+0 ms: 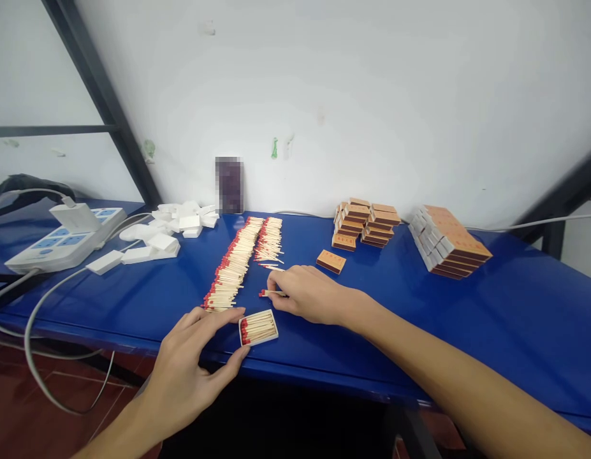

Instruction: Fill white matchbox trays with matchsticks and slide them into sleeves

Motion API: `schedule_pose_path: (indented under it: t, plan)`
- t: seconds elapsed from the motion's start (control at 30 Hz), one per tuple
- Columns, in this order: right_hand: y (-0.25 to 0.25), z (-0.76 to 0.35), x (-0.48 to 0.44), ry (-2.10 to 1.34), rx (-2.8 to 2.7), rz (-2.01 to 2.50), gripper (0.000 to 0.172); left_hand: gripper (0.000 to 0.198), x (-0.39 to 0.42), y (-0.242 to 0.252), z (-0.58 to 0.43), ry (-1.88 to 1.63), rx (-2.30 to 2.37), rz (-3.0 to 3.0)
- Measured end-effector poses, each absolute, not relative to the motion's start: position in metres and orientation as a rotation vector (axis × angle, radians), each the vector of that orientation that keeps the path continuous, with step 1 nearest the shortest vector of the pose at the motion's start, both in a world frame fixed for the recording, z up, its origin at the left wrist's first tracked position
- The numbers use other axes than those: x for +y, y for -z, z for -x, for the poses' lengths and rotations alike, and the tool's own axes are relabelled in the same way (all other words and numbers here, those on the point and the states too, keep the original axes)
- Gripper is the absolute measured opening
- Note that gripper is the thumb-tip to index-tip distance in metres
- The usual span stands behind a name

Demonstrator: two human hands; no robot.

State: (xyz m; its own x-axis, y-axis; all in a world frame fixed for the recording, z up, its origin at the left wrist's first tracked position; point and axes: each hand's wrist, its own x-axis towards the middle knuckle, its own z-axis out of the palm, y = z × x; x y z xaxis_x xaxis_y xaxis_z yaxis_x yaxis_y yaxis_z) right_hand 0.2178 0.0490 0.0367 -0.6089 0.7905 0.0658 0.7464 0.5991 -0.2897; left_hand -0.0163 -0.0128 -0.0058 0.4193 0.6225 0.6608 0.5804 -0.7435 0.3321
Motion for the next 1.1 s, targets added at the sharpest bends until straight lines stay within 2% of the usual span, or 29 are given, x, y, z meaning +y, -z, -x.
schedule_pose_path:
  t: [0.17, 0.33, 0.6, 0.83, 1.1]
  plan:
    - [-0.045, -0.218, 0.048, -0.435, -2.599, 1.29, 0.016, 0.041, -0.013, 0.006, 0.018, -1.227, 1.116, -2.587]
    - [-0.061, -0.21, 0.034, -0.676, -2.561, 1.183, 0.014, 0.048, -0.013, 0.006, 0.019, -1.179, 1.122, -2.569]
    - [-0.059, -0.202, 0.019, -0.781, -2.674, 1.034, 0.002, 0.042, -0.012, 0.005, 0.019, -1.192, 1.128, -2.596]
    - [-0.067, -0.2, 0.016, -0.817, -2.663, 1.004, 0.019, 0.033, -0.014, 0.002, 0.019, -1.194, 1.107, -2.621]
    - [-0.065, -0.204, 0.019, -0.795, -2.634, 1.046, 0.017, 0.021, -0.014, -0.002, 0.019, -1.142, 1.038, -2.65]
